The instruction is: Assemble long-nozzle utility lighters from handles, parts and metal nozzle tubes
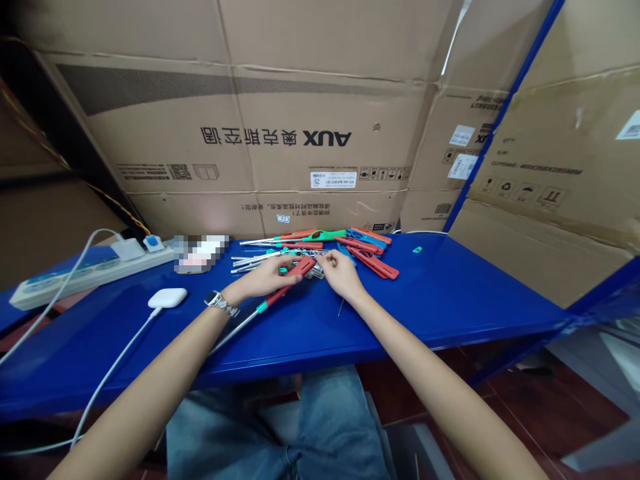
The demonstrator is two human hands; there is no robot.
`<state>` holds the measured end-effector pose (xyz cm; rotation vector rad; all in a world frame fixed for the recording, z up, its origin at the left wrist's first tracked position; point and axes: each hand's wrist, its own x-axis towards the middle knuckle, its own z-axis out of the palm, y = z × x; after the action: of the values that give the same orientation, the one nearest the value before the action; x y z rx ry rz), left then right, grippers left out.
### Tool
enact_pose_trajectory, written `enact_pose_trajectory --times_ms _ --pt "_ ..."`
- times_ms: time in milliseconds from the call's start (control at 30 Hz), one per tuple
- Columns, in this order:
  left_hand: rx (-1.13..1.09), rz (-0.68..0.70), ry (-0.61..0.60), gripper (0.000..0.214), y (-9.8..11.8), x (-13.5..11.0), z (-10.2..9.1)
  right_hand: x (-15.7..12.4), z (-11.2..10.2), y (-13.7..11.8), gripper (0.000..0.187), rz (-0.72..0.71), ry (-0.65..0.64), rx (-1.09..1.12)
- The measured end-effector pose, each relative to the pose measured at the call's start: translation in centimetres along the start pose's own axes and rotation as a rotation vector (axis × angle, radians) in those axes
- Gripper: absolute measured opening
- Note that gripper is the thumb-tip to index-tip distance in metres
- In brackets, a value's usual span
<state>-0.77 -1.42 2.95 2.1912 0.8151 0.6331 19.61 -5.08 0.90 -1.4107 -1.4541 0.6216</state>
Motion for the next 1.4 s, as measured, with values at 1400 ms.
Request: enact_pose_trajectory --times_ms 1400 --pt "0.378 0.120 -0.023 0.028 -0.6 -0.9 0.5 1.6 3.5 -2.1 0.041 -0.141 -0.107 0.457"
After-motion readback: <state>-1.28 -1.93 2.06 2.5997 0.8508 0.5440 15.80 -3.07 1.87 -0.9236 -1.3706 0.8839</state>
